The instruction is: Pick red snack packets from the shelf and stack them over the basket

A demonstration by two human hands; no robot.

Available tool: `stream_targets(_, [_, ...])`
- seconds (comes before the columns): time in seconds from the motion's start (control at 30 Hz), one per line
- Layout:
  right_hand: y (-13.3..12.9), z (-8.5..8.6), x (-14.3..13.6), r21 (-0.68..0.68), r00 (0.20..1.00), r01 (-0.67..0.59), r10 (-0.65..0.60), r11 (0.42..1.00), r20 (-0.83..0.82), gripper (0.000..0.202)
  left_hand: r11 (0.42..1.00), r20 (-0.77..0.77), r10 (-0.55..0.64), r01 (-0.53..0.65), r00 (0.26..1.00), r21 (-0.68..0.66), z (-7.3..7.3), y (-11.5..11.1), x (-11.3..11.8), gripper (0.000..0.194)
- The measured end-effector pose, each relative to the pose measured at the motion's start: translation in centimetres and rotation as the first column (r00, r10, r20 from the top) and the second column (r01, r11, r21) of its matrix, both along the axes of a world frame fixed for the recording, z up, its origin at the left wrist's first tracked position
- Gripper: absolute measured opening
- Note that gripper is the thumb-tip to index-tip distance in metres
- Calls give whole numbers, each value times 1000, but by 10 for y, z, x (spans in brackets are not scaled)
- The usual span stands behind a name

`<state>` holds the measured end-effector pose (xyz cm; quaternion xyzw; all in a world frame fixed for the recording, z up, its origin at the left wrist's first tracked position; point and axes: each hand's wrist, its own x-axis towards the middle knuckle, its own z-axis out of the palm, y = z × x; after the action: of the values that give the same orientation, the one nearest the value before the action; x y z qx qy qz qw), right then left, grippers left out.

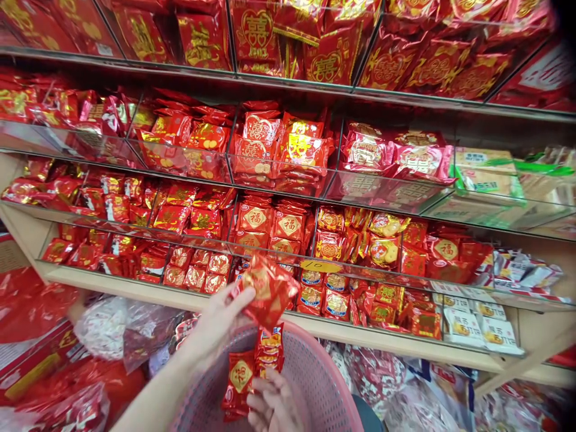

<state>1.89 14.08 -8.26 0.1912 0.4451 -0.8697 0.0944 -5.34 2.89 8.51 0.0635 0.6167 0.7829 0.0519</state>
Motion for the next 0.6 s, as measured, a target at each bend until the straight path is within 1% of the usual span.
stream_targets(0.03, [1, 9, -4, -38, 997, 51, -53, 998, -49, 48, 999, 86, -28, 24, 996, 49, -18, 2, 11, 36])
stream_targets(0.1, [2, 26, -9, -107, 979, 143, -156, 984, -130, 55, 991, 182, -57, 34, 982, 126, -47, 6, 29, 35])
stream_targets(0.13, [2, 32, -9, -121, 971, 168, -185, 978, -150, 56, 989, 217, -59, 28, 974, 142, -58, 7, 35, 36])
stream_targets(0.2, [0, 39, -7, -105, 966, 172, -189, 979, -177, 55, 991, 264, -35, 0, 964, 130, -72, 7, 44, 40])
stream_targets(0.3, [-3, 38, -3, -81, 968, 93, -109, 992, -227, 49, 996, 296, 5, -30, 955, 80, -81, 5, 50, 47])
stream_targets(0.4, [-5, 33, 0, -100, 965, 48, -72, 994, -250, 44, 994, 312, 10, -44, 950, 103, -88, 0, 53, 42])
stream_targets(0.47, [-5, 30, 1, -107, 967, 67, -92, 992, -238, 44, 980, 342, 40, -103, 939, 170, -93, -6, 54, 35])
stream_targets(0.53, [-3, 26, 1, -110, 968, 96, -119, 989, -223, 44, 952, 387, 93, -196, 917, 234, -98, -13, 54, 30])
stream_targets(0.6, [-1, 22, 1, -111, 968, 116, -137, 987, -210, 43, 924, 434, 149, -281, 889, 258, -102, -20, 54, 29])
